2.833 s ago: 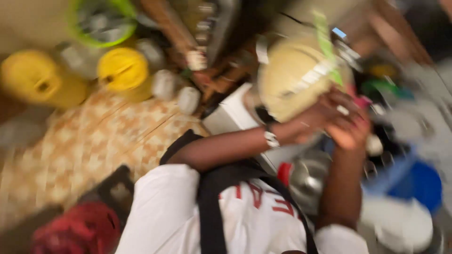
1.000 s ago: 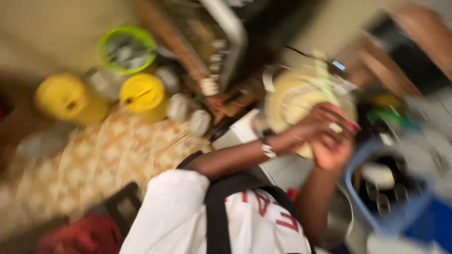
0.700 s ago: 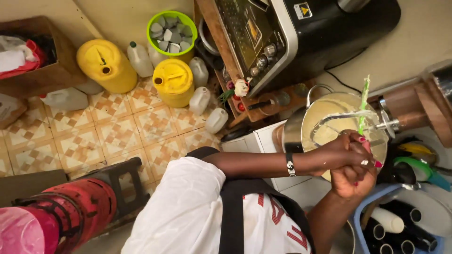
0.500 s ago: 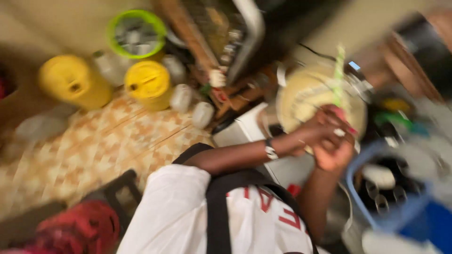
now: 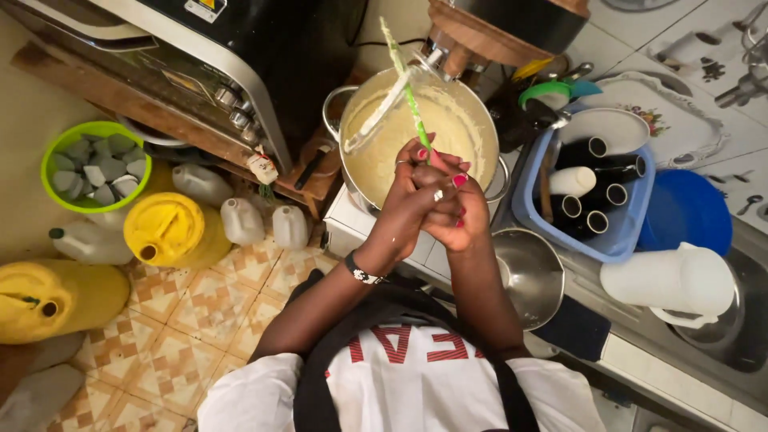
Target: The person scrapes batter from a stand mixer's beater attachment using a green spatula. They then use the spatula to scrape the sides of the mixing bowl and mix the batter.
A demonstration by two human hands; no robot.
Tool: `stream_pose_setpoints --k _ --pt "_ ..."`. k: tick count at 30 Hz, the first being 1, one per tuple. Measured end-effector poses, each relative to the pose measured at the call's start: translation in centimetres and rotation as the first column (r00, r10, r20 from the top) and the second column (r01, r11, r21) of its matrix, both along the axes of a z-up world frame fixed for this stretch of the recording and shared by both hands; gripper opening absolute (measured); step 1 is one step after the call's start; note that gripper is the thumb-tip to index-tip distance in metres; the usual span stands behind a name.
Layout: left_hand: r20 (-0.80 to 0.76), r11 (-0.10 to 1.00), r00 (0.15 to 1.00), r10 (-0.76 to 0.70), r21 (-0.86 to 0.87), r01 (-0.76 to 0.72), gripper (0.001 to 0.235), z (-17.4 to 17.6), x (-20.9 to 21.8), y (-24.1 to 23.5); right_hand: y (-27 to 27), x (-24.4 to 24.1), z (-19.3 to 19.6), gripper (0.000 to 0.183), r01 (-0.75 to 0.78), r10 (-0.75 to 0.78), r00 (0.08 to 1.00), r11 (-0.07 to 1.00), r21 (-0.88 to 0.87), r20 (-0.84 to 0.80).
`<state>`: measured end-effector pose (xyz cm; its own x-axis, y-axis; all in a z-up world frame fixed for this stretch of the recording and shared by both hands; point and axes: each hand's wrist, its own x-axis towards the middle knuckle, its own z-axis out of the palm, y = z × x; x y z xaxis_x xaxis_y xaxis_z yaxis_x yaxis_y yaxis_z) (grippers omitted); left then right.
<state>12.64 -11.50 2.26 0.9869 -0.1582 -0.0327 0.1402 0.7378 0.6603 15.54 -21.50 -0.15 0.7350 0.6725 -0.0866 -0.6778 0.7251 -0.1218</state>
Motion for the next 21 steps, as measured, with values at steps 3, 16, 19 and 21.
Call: stream_pose_setpoints --k 3,16,19,21 --pt "0.005 1.000 1.000 0.012 0.021 -0.013 0.072 -0.3 0.0 0.1 -0.2 0.3 -0.7 0.025 -0.034 0.034 0.999 0.999 0.013 0.006" --pt "0.354 0.872 0.824 -0.443 0.385 0.303 0.077 0.9 -6.5 8.1 -2.0 2.3 0.1 0.017 -0.203 0.189 0.968 0.976 0.072 0.166" --pt "0.242 0.846 0.866 -0.438 0.437 0.306 0.049 4.5 -7.6 11.9 -3.1 3.1 -0.3 0.018 -0.233 0.219 0.960 0.970 0.064 0.174" --pt "0.219 0.870 0.922 -0.319 0.453 0.193 0.045 4.3 -8.5 13.5 -3.7 3.3 0.1 0.020 -0.233 0.216 0.960 0.970 0.075 0.179"
